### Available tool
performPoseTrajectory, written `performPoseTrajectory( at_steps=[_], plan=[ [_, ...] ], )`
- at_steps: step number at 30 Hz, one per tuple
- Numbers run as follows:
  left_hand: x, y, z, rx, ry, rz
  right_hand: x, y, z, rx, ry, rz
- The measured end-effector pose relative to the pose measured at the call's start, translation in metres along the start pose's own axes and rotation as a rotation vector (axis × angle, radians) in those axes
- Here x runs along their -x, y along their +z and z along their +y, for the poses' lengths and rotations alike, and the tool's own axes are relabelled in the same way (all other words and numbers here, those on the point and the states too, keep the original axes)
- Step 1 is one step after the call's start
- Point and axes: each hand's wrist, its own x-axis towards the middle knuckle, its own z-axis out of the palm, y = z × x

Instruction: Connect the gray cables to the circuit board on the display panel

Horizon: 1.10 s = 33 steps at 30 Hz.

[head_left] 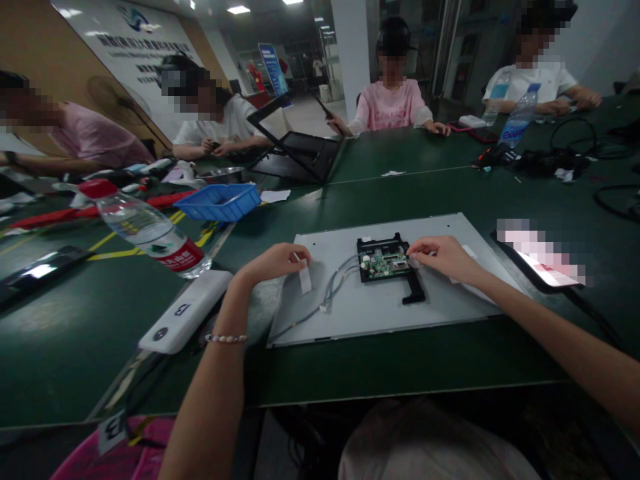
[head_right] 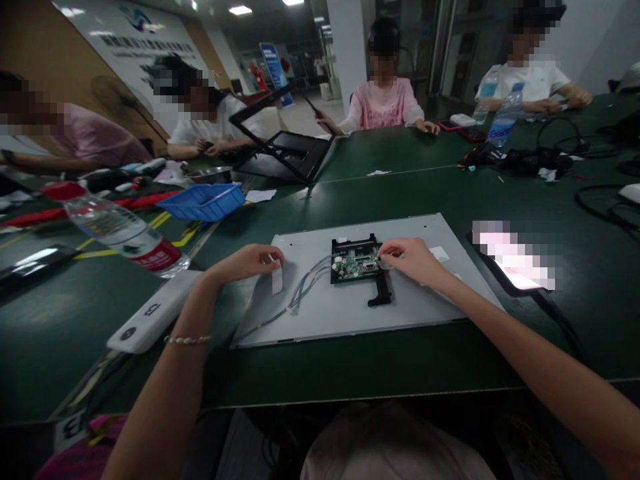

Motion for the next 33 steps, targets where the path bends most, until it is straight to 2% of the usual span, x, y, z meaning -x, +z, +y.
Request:
performPoseTrajectory(
  at_steps=[3,7,12,18,26,30,33],
  plan=[
    [0.005,-0.003,0.006,0.165,0.032,-0.013,0.001,0.000,-0.002,0.008,-0.006,0.034],
    [0.011,-0.004,0.019,0.345,0.050,0.061,0.002,0.000,-0.006,0.013,-0.022,0.043],
    [0.004,0.007,0.030,0.493,0.111,0.026,0.002,0.000,-0.008,0.009,-0.028,0.003],
    [-0.003,0.019,0.031,0.759,0.181,0.098,0.001,0.005,-0.001,0.002,-0.066,0.022],
    [-0.013,0.032,0.038,0.522,0.108,-0.140,0.003,0.005,-0.004,0.025,-0.102,0.104],
    [-0.014,0.033,0.038,0.483,0.075,-0.137,0.003,0.005,-0.003,0.049,-0.110,0.125],
    [-0.012,0.029,0.040,0.446,0.092,-0.073,0.003,0.006,-0.003,0.080,-0.140,0.135]
  ],
)
